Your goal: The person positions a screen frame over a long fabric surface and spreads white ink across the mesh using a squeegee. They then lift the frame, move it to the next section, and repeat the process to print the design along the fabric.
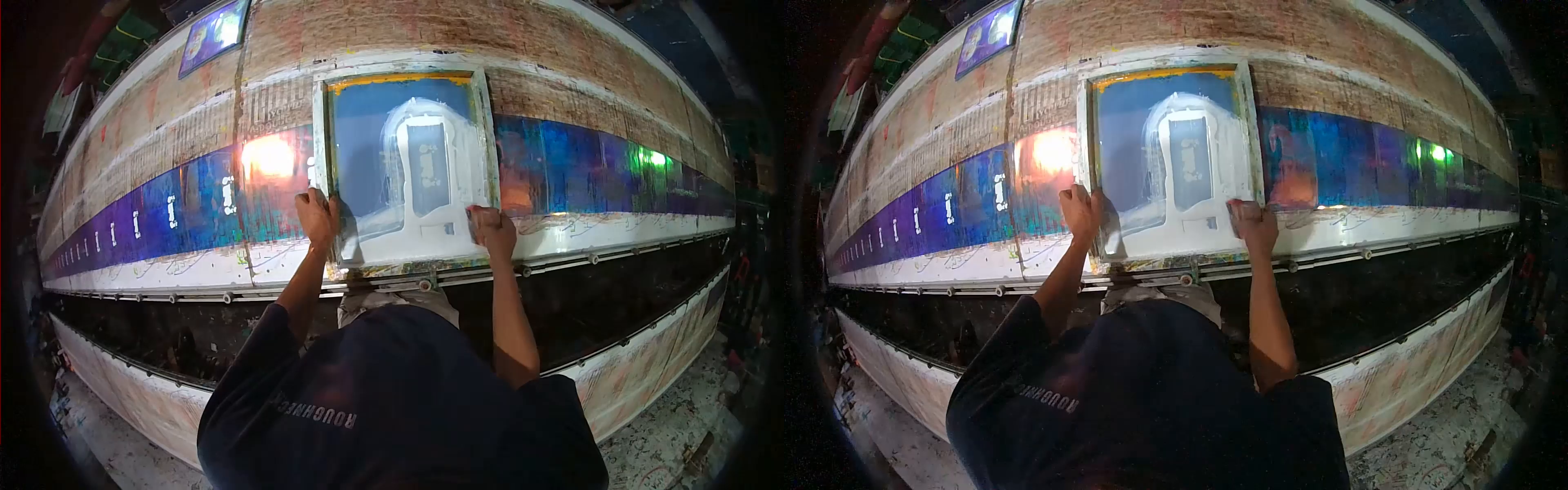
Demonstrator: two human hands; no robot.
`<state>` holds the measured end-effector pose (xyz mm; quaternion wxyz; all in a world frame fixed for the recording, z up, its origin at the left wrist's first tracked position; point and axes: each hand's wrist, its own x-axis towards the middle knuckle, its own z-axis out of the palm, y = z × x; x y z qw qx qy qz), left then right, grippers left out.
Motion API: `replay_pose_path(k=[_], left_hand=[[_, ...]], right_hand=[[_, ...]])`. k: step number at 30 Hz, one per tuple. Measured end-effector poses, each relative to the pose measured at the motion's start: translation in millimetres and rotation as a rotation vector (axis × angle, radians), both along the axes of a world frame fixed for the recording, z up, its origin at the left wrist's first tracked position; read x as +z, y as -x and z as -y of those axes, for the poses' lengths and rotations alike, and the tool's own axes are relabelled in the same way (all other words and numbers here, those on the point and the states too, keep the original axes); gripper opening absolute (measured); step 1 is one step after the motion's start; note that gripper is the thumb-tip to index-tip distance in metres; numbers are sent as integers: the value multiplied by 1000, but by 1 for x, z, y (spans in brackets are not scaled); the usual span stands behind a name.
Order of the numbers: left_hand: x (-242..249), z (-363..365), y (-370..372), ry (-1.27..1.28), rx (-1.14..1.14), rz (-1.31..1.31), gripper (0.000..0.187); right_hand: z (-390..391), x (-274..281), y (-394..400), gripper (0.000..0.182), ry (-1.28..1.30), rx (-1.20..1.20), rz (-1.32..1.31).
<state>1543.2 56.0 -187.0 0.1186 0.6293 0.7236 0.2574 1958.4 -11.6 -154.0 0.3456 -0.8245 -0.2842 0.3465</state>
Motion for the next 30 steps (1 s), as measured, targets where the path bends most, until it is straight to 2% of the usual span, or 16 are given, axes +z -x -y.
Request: replay_pose_path(k=[2, 3, 5, 7, 8, 9, 11, 13, 16, 19, 20, 21, 22, 25, 29, 30], left_hand=[[6, 3, -11, -21, 67, 17, 35], [4, 5, -12, -50, 121, 36, 34], [1, 6, -14, 7, 142, 102, 32], [8, 5, -13, 44, 125, 124, 31], [15, 3, -16, 82, 159, 147, 31], [16, 4, -18, 98, 176, 161, 31], [17, 1, -16, 60, 156, 136, 30], [19, -1, -16, 92, 159, 170, 31], [16, -2, -13, 100, 135, 183, 33], [14, 1, -12, 109, 120, 166, 35], [14, 0, -14, 133, 134, 175, 36], [16, -1, -15, 129, 139, 174, 36], [21, -4, -17, 120, 150, 155, 37], [20, 0, -20, 102, 140, 105, 39], [8, 0, -5, 148, 121, 111, 38], [11, -1, -3, 183, 85, 197, 36]], right_hand=[[0, 33, 37, 31, 185, 209, 601], [7, 22, 56, 31, 200, 207, 602], [11, 3, 86, 19, 133, 435, 1035], [13, 16, 114, 19, 41, 489, 1008], [7, 27, 115, 25, 16, 813, 1045], [-6, 32, 111, 25, 26, 837, 1054], [-53, 37, 104, 36, 135, 1004, 753], [-134, 66, 97, 35, -158, 1232, 899], [-217, 57, 88, 30, -284, 1257, 878], [-206, 14, 82, 25, -326, 1147, 800], [-165, -36, 70, 25, -305, 1051, 828], [-124, -28, 74, 29, -190, 1011, 824], [-83, -35, 74, 32, -286, 979, 800], [-16, 28, 94, 32, -237, 878, 604], [-29, 48, 48, 22, -172, 1113, 561], [-36, 54, 37, 19, -261, 955, 613]])
